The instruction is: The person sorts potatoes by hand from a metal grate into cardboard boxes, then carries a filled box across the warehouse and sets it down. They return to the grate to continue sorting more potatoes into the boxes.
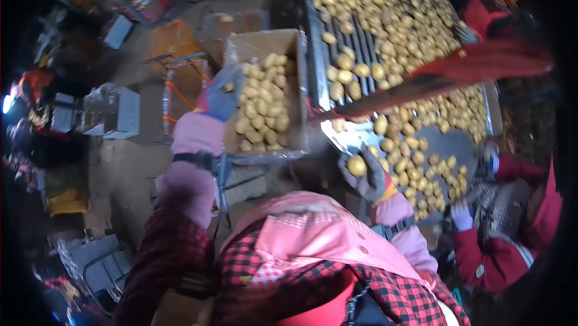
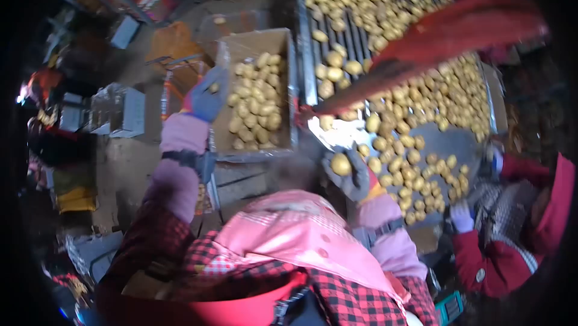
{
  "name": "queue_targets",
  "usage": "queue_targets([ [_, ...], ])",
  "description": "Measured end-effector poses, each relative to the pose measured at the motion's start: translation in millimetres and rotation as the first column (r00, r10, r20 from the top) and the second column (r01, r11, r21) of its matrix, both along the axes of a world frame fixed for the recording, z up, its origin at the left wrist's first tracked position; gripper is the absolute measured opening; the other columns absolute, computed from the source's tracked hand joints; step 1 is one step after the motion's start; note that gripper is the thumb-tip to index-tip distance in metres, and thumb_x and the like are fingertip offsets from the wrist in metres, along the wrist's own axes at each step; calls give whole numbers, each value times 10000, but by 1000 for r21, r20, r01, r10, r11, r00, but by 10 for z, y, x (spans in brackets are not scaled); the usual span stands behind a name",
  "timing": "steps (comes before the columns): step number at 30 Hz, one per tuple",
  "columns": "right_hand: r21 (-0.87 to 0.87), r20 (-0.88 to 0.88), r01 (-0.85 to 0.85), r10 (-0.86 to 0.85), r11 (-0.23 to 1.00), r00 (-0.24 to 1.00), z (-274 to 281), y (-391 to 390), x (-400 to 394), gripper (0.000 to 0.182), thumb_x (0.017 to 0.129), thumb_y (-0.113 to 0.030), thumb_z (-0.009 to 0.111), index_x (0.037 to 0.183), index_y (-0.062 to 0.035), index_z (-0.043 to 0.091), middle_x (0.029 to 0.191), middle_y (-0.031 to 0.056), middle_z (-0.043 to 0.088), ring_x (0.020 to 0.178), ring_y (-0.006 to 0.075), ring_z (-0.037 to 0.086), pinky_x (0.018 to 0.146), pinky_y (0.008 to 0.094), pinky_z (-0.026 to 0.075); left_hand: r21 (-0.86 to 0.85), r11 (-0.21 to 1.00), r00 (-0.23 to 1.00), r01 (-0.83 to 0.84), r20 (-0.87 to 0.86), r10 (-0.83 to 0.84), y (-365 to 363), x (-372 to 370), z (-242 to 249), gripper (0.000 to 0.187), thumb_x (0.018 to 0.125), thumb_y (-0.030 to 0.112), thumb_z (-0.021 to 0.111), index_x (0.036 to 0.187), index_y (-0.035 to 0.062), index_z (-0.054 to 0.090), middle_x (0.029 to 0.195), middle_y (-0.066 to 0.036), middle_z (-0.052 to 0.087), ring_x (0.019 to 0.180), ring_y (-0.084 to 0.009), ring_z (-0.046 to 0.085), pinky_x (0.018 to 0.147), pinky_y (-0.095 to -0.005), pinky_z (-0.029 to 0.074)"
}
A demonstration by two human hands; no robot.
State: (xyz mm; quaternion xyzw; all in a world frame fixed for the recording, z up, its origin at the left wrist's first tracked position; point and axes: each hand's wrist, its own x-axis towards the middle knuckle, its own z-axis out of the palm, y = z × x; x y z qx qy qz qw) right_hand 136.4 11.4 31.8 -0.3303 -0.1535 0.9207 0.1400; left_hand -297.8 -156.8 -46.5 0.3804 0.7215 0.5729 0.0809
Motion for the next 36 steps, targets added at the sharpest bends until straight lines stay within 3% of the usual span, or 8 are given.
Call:
queue_targets([
  [3, 3, -171, -168, 166, 986, 971, 255, -17, -236, 616, 957, -523, 435, 1336, -39, 462, 1316, 130, 533, 1191, 287, 535, 1038, 452, 422, 395, 863, 160, -316, 919, -362, -498, 546, 323, 391, 946, 141, 538, 1314, 21, 489, 1230, -81, 590, 1029, -209, 616, 939, -319, 483],
  [9, 42, -247, -349, 349, 936, 904, 414, -87, -706, 754, 895, -639, 454, 1361, -46, 444, 1295, 129, 543, 1178, 277, 546, 999, 449, 456, 560, 777, -76, -286, 796, -601, -1570, 539, -81, 335, 1007, 279, 450, 1271, 81, 508, 1114, 40, 600, 629, -60, 524, 524, -202, 476],
  [17, 20, -267, -526, 511, 850, 817, 475, -426, -1139, 714, 915, -555, 512, 1397, -45, 381, 1236, 130, 554, 1179, 283, 539, 1030, 369, 443, -30, 822, 411, -569, 855, 315, -2701, 1151, -338, 301, 950, 293, 530, 1146, 66, 562, 1023, -76, 630, 771, -197, 569, 678, -321, 462],
  [21, 361, -64, -718, 784, 595, 618, 273, -553, -1245, 482, 1000, -301, 480, 1387, -27, 393, 1260, 88, 541, 1139, 183, 552, 974, 283, 437, -602, 604, 840, -523, -245, 484, -3094, 1688, -242, 307, 928, 223, 561, 1153, 14, 563, 1032, -175, 645, 933, -287, 635, 849, -371, 494],
  [26, 931, 284, -320, 896, -173, 342, -348, -791, -1269, 343, 933, -231, 607, 1193, -16, 548, 1008, 72, 614, 889, 192, 598, 830, 305, 482, -191, 636, -23, -748, 964, 264, -3576, 1971, -1059, 465, 920, 350, 551, 1244, 25, 477, 1297, -145, 481, 1158, -284, 491, 942, -427, 486],
  [28, 816, -6, -542, 942, 199, 337, -273, -964, -1933, 301, 957, -244, 555, 1181, -44, 537, 1017, 60, 586, 937, 192, 580, 856, 310, 478, -340, 419, -336, -842, 938, 87, -3243, 1946, -416, 478, 913, 355, 557, 1247, 28, 455, 1373, -133, 396, 1198, -293, 439, 975, -457, 470],
  [32, 418, -341, -511, 650, 752, 679, 797, -1170, -3222, 260, 971, -298, 521, 1126, -90, 537, 983, 26, 559, 921, 158, 558, 820, 279, 483, -268, 822, 519, -502, 667, 534, -3583, 1915, -1083, 493, 937, 343, 513, 1300, 21, 428, 1403, -149, 359, 1226, -301, 423, 1028, -460, 423],
  [36, 412, -216, -518, 632, 750, 744, 687, -1123, -2986, 272, 959, -367, 541, 1023, -103, 558, 888, 15, 565, 765, 107, 541, 726, 218, 482, -45, 657, -87, -752, 996, -32, -2877, 1689, -233, 470, 971, 314, 453, 1338, 22, 415, 1421, -149, 395, 1308, -303, 379, 1073, -445, 377],
])
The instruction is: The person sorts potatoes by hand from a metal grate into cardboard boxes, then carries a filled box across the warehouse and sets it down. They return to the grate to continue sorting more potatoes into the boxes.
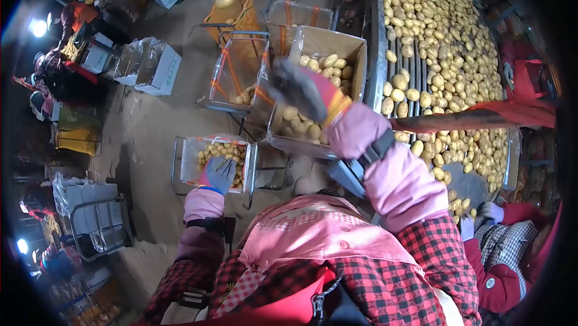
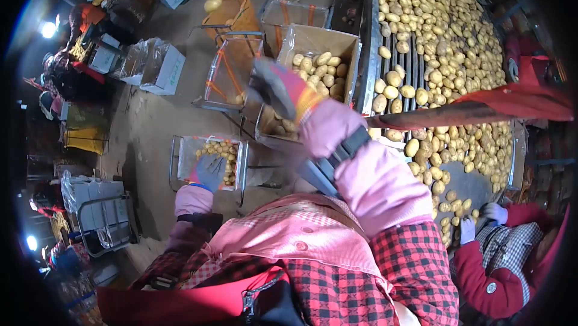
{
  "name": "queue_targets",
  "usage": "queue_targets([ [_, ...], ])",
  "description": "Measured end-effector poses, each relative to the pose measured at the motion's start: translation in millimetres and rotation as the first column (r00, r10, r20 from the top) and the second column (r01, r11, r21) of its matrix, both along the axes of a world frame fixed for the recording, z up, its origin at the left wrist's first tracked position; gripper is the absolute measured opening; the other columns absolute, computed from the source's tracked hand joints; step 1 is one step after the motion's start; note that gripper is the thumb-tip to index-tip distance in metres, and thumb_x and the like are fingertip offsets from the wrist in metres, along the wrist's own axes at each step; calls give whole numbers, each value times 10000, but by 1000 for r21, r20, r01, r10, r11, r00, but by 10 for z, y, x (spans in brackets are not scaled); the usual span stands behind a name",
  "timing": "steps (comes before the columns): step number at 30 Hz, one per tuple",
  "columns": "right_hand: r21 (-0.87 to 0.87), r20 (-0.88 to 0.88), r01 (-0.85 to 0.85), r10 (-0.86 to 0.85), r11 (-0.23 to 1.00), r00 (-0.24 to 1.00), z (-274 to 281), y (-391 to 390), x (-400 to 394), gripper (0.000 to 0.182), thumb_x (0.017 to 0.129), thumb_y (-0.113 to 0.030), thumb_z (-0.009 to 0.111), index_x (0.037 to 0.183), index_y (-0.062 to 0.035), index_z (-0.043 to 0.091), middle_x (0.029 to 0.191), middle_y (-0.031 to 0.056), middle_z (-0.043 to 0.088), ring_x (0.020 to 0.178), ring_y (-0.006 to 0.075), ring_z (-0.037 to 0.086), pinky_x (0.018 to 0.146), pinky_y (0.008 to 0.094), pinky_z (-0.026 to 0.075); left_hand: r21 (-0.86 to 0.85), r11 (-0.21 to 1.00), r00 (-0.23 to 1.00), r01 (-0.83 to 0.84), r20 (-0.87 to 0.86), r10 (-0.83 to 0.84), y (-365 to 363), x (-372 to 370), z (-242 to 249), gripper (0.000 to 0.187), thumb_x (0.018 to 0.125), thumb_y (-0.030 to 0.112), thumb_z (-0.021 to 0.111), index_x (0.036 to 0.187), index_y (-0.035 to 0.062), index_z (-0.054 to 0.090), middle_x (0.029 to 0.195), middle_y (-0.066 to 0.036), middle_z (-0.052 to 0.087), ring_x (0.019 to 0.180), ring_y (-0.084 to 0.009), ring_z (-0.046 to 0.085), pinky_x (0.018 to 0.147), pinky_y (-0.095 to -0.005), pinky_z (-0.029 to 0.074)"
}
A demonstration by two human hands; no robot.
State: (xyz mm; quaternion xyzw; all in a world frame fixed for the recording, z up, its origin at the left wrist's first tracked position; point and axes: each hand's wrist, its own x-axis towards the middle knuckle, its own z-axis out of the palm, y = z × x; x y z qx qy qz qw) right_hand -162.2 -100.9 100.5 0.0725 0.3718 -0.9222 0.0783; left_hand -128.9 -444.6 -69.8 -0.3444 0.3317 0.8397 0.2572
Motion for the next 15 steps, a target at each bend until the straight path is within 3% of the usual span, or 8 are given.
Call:
queue_targets([
  [4, 183, 116, -291, 273, 939, 955, -760, 375, 1232, 312, 997, -335, 464, 1082, -54, 569, 981, 74, 603, 874, 186, 597, 773, 312, 484, 41, 834, 764, 550, -428, -483, 238, -38, -36, 433, 1004, 260, 365, 1357, 17, 424, 1414, -151, 438, 1319, -290, 399, 1100, -396, 336],
  [5, 277, 176, -345, 306, 897, 936, -1186, 543, 1502, 353, 1008, -287, 447, 1203, -13, 552, 1133, 118, 611, 985, 244, 615, 843, 359, 487, 16, 701, 598, 713, -536, -596, 497, -68, -82, 428, 1011, 246, 342, 1361, 16, 427, 1411, -152, 450, 1317, -286, 409, 1107, -383, 326],
  [6, 622, 35, -187, 211, 760, 977, -1652, 624, 1864, 314, 999, -260, 464, 1149, -8, 580, 1063, 130, 629, 951, 269, 624, 844, 363, 489, -215, 526, 299, 823, -623, -723, 953, -5, 300, 429, 1009, 242, 356, 1366, 12, 421, 1388, -150, 467, 1292, -268, 435, 1101, -373, 332],
  [7, 640, 13, -65, 74, 766, 997, -1647, 642, 2233, 301, 990, -249, 482, 1144, -12, 584, 1044, 135, 628, 933, 288, 622, 841, 371, 493, -454, 360, -31, 815, -655, -755, 1414, 63, 680, 432, 1006, 237, 370, 1371, 9, 415, 1366, -149, 484, 1267, -250, 460, 1096, -364, 338],
  [9, 677, -44, 177, -200, 715, 979, -1602, 654, 2999, 276, 972, -229, 517, 1135, -21, 592, 1007, 146, 626, 897, 326, 617, 835, 385, 502, -519, 144, -259, 842, -624, -737, 2173, 295, 1235, 432, 1010, 237, 377, 1365, -7, 413, 1320, -143, 514, 1223, -229, 496, 1069, -352, 373],
  [10, 582, 104, 232, -354, 780, 930, -1470, 609, 3264, 289, 971, -237, 519, 1158, -26, 580, 1046, 144, 613, 927, 323, 609, 845, 388, 501, -187, 161, 45, 969, -508, -860, 2058, 225, 772, 452, 1001, 251, 426, 1340, -48, 426, 1244, -116, 549, 1161, -185, 531, 1013, -330, 421],
  [14, 250, 592, 533, -563, 809, 577, -1281, 595, 4224, 360, 971, -278, 528, 1254, -56, 527, 1152, 103, 582, 1035, 261, 580, 890, 364, 485, -69, -10, -43, 998, -498, -866, 3036, 496, 873, 462, 981, 249, 501, 1337, -39, 437, 1217, -93, 559, 1107, -166, 546, 935, -297, 462],
  [15, 582, 387, 379, -655, 719, 649, -1397, 548, 4466, 364, 969, -285, 533, 1254, -59, 527, 1145, 95, 580, 1014, 231, 582, 873, 347, 487, -40, 3, -18, 999, -500, -866, 3343, 556, 745, 460, 976, 243, 520, 1335, -34, 443, 1224, -91, 554, 1111, -169, 543, 922, -288, 472],
])
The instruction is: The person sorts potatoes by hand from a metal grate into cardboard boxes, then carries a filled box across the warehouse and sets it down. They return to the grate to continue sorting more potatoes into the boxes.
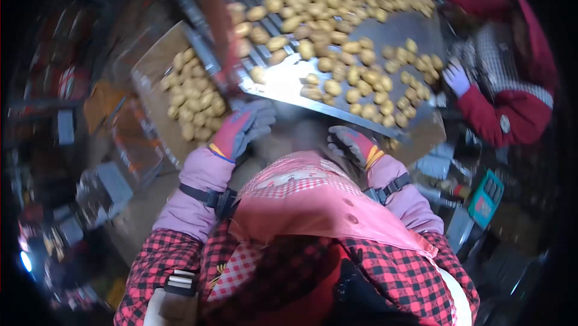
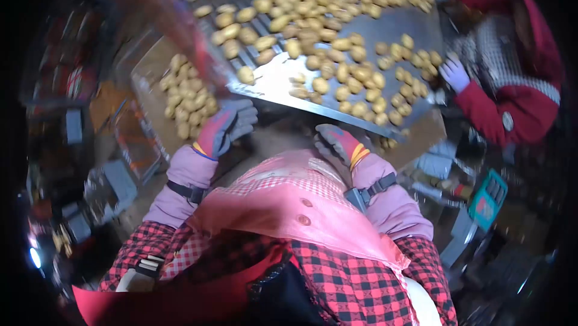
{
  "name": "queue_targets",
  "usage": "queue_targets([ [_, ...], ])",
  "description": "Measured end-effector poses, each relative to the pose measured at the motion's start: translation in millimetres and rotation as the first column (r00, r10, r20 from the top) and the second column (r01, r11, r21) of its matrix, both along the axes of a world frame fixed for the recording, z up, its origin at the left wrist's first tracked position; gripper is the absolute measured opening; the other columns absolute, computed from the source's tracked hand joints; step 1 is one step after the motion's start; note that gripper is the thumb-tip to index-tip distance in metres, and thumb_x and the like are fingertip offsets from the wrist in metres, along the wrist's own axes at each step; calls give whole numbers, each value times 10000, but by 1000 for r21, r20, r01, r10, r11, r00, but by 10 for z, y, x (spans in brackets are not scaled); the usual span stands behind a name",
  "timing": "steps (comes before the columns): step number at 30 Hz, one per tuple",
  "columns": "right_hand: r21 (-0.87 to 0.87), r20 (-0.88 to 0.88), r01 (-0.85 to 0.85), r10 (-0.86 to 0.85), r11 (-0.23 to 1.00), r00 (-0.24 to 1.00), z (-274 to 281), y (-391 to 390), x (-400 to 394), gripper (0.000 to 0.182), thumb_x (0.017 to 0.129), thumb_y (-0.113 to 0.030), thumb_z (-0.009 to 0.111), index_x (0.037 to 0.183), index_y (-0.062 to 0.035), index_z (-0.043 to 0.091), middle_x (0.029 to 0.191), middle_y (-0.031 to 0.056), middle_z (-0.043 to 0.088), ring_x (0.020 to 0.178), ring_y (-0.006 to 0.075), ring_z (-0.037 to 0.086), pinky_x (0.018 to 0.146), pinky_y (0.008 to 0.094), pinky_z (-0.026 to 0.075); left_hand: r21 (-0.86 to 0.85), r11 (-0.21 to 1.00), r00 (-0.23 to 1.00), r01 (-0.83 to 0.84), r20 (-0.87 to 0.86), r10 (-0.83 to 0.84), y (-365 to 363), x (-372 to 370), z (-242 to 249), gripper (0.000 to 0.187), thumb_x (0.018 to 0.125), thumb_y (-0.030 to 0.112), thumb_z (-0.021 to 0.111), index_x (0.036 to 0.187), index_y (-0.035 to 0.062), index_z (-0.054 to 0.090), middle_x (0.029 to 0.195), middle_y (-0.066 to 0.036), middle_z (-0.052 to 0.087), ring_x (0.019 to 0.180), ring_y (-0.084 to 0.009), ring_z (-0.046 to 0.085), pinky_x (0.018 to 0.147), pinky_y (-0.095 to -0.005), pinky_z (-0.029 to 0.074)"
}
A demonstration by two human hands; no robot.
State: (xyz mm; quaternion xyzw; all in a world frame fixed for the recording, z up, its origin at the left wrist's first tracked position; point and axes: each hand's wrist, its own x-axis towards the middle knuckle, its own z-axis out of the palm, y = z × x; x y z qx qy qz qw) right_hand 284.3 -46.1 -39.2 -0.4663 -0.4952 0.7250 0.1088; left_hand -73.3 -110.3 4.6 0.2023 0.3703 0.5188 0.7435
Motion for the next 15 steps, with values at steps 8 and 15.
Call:
queue_targets([
  [8, 321, 57, 469, -511, 823, 858, 166, -68, 608, 460, 880, -229, 608, 1307, -87, 513, 1167, 149, 602, 1069, 311, 583, 905, 374, 465, 237, 641, 280, 730, -959, 36, 1187, 1093, -322, 459, 930, 345, 581, 1248, 14, 565, 1075, -110, 635, 952, -207, 592, 871, -337, 465],
  [15, 685, 703, -603, -153, 409, 694, -69, 981, -23, 650, 783, -359, 657, 1385, -206, 465, 1450, 169, 379, 1359, 399, 296, 1124, 500, 236, 254, 604, 305, 755, -952, 19, 810, 723, -243, 362, 966, 248, 499, 1266, 51, 552, 1216, -156, 593, 1140, -259, 555, 1008, -365, 407],
])
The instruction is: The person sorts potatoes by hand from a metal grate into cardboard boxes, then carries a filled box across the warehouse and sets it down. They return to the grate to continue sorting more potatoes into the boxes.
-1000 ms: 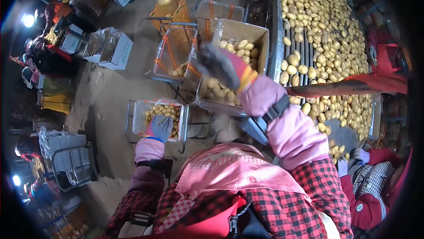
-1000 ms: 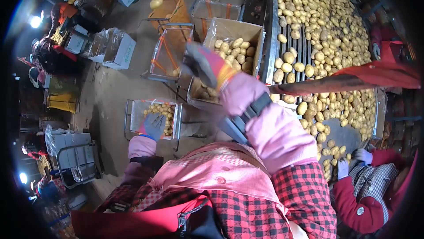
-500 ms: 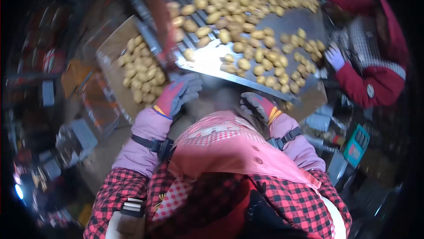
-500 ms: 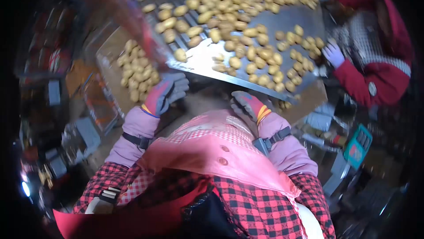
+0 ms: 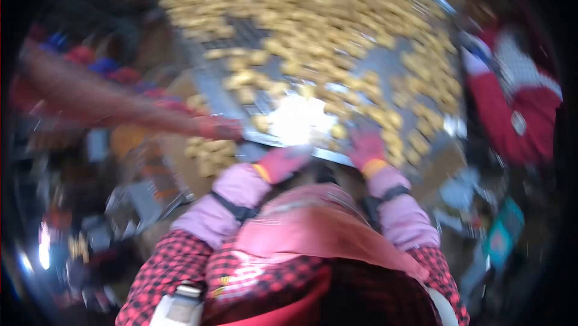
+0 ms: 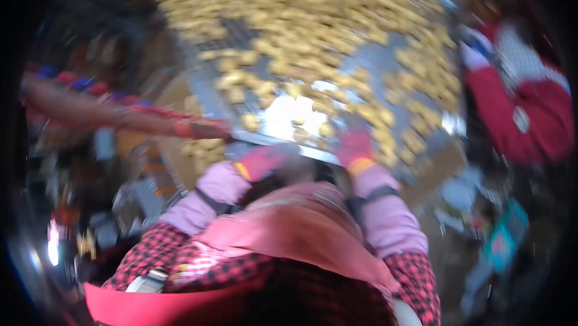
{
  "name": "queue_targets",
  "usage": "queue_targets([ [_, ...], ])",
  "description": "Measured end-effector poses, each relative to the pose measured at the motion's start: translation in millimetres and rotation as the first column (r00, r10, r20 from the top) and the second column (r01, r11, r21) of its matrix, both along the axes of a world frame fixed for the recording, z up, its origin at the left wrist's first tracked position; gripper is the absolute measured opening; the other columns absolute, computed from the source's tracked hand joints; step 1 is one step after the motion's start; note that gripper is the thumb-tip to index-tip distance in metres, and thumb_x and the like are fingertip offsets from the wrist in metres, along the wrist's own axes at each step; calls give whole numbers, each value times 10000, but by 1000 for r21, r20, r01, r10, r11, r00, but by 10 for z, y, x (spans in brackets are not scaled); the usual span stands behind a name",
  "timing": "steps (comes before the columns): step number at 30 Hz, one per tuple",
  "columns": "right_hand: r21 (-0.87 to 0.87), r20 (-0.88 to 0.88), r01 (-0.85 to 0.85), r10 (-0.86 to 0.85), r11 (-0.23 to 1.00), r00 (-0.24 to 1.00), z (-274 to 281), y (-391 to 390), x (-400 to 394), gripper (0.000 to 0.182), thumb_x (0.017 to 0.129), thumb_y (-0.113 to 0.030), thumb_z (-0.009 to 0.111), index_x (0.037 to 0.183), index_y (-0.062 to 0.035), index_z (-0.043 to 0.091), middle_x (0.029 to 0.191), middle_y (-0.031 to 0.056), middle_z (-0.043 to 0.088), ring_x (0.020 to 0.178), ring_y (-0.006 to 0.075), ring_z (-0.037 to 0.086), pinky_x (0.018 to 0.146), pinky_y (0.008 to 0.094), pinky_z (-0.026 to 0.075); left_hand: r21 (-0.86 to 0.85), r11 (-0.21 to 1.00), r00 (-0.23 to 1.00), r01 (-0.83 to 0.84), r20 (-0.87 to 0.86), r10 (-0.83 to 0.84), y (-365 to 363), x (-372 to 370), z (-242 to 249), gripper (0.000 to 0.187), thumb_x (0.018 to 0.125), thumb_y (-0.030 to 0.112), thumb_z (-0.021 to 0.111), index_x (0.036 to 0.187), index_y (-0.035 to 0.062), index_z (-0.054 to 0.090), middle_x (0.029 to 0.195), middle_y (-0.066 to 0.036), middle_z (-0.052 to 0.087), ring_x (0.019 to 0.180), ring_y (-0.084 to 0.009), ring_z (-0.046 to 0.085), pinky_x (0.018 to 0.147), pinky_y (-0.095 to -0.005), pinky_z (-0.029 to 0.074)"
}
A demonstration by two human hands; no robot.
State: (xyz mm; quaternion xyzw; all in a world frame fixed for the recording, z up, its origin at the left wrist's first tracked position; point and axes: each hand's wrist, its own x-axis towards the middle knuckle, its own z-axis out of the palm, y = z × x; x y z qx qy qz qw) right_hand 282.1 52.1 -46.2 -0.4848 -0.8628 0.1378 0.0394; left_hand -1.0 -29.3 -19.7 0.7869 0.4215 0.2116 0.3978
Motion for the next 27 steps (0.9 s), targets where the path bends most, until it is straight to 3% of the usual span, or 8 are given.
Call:
queue_targets([
  [3, -352, -112, 66, -112, 934, 987, -164, 677, 55, 622, 765, -243, 684, 1355, -159, 506, 1454, 141, 398, 1350, 355, 337, 1137, 434, 241, -129, 957, 964, -261, -78, 253, -264, -173, 181, 385, 944, 330, 523, 1199, 47, 569, 1165, -156, 616, 1050, -271, 590, 914, -399, 465],
  [4, -499, -96, 153, -230, 853, 968, -140, 940, 68, 606, 760, -202, 691, 1338, -127, 524, 1447, 136, 414, 1338, 341, 364, 1135, 403, 259, -218, 866, 860, -450, 155, 486, -444, -256, -101, 401, 939, 376, 538, 1196, 72, 577, 1138, -132, 637, 990, -231, 606, 874, -394, 476],
  [6, 329, 39, 11, -26, 944, 999, -1522, 1970, 767, 664, 795, -285, 654, 1401, -118, 444, 1416, 178, 445, 1249, 392, 459, 1029, 475, 378, -367, 763, 791, -532, 107, 603, -620, -402, 57, 494, 914, 440, 569, 1289, 120, 546, 1116, -82, 652, 933, -176, 612, 833, -346, 498],
  [7, 365, 103, 103, -150, 925, 983, -1176, 2205, 675, 668, 845, -381, 604, 1447, -190, 384, 1448, 181, 399, 1247, 413, 446, 1028, 485, 377, -706, 507, 696, -495, 27, 718, -698, -381, 732, 514, 939, 399, 535, 1345, 86, 498, 1316, -109, 563, 1181, -239, 546, 1002, -353, 422],
  [10, 394, -25, 360, -382, 845, 924, -302, 2501, -214, 653, 874, -461, 564, 1457, -243, 367, 1461, 192, 371, 1263, 420, 425, 1032, 489, 372, -552, 524, 629, -649, -1, 777, -1091, -529, 540, 526, 917, 435, 557, 1345, 132, 513, 1288, -82, 586, 1144, -202, 561, 942, -351, 459],
  [15, 26, 291, 90, -93, 996, 952, -578, 3085, -1475, 676, 833, -545, 580, 1422, -247, 435, 1557, 196, 157, 1409, 375, 229, 1120, 414, 290, -630, 330, 535, -703, -163, 829, -1428, -546, 915, 550, 908, 438, 556, 1349, 112, 507, 1265, -84, 599, 1147, -222, 562, 954, -354, 444],
  [20, -65, -60, -196, 192, 979, 980, -302, 1677, -1313, 779, 765, -523, 661, 1387, -99, 460, 1477, 219, 337, 1375, 353, 310, 1130, 424, 259, -276, 644, 691, -714, -127, 712, -1454, -529, 217, 483, 926, 425, 546, 1294, 113, 559, 1284, -105, 581, 1193, -279, 531, 1022, -386, 398],
  [27, 56, 96, -58, 53, 997, 994, 187, 342, -280, 674, 814, -509, 570, 1416, -253, 413, 1491, 167, 312, 1377, 419, 245, 1109, 551, 181, -676, 687, 690, -267, 363, 626, -648, -237, 320, 414, 968, 244, 552, 1305, 6, 521, 1282, -102, 568, 1191, -174, 513, 1035, -317, 378],
])
